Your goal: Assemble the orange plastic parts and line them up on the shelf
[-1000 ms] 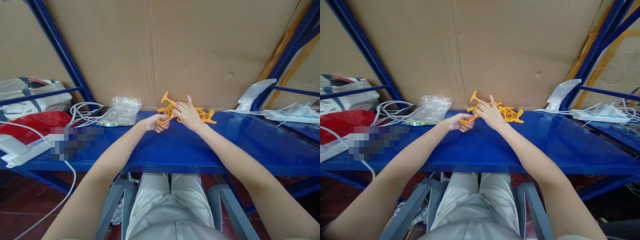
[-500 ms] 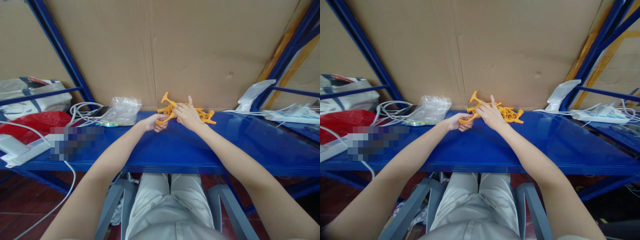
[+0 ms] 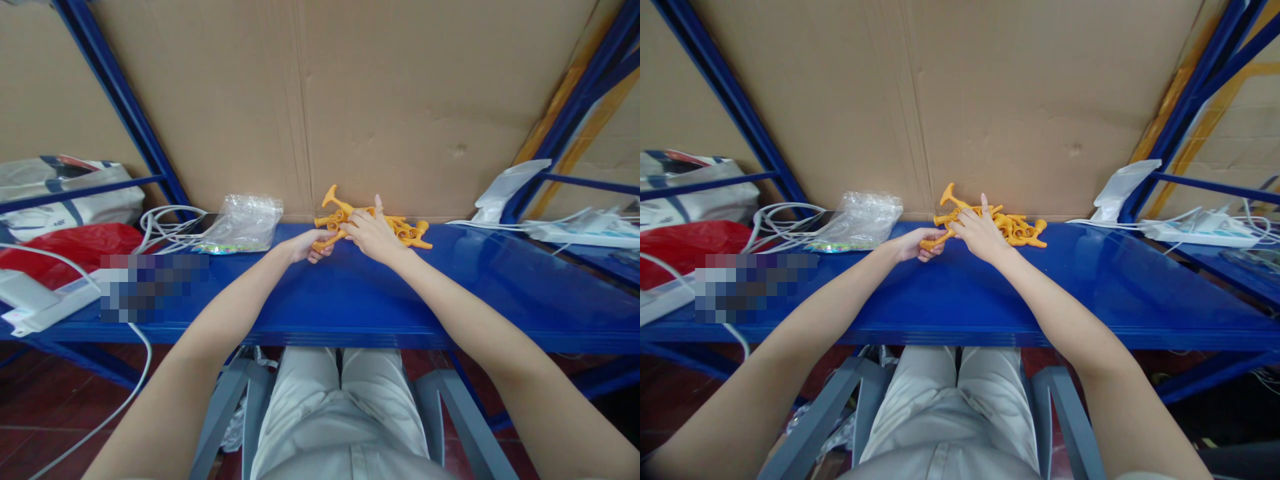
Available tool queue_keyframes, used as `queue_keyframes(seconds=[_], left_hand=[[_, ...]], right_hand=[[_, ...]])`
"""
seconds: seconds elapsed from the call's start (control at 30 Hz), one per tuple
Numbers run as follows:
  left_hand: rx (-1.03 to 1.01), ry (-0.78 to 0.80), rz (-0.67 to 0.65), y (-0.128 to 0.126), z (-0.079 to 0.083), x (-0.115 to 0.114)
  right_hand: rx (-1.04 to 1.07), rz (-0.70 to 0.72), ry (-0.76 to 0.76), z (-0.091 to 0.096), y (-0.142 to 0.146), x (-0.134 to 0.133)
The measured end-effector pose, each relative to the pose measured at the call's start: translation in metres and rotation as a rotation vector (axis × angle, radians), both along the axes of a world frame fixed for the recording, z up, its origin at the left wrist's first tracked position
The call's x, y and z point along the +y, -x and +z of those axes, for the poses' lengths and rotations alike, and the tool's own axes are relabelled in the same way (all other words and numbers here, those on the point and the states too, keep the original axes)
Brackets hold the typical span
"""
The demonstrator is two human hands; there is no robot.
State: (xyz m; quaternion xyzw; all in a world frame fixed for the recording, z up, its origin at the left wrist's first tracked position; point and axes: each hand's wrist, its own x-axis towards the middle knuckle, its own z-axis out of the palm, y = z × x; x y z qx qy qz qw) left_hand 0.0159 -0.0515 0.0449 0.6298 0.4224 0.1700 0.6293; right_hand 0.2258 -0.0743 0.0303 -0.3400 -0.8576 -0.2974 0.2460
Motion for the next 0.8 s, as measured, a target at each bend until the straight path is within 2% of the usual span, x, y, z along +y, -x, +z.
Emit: queue_keyframes(seconds=[0.2, 0.43, 0.6, 0.8], left_hand=[[0.028, 0.024, -0.025, 0.000, 0.001, -0.002], [0.069, 0.052, -0.065, 0.003, -0.001, 0.000], [0.037, 0.017, -0.017, 0.006, -0.002, 0.001], [-0.130, -0.151, 0.146, 0.001, -0.003, -0.003]], right_hand=[[0.014, 0.010, 0.019, -0.001, 0.001, 0.003], [-0.018, -0.063, 0.004, 0.004, -0.005, 0.001], [0.161, -0.195, 0.013, 0.010, -0.038, 0.015], [0.595, -0.438, -0.010, 0.010, -0.104, 0.047]])
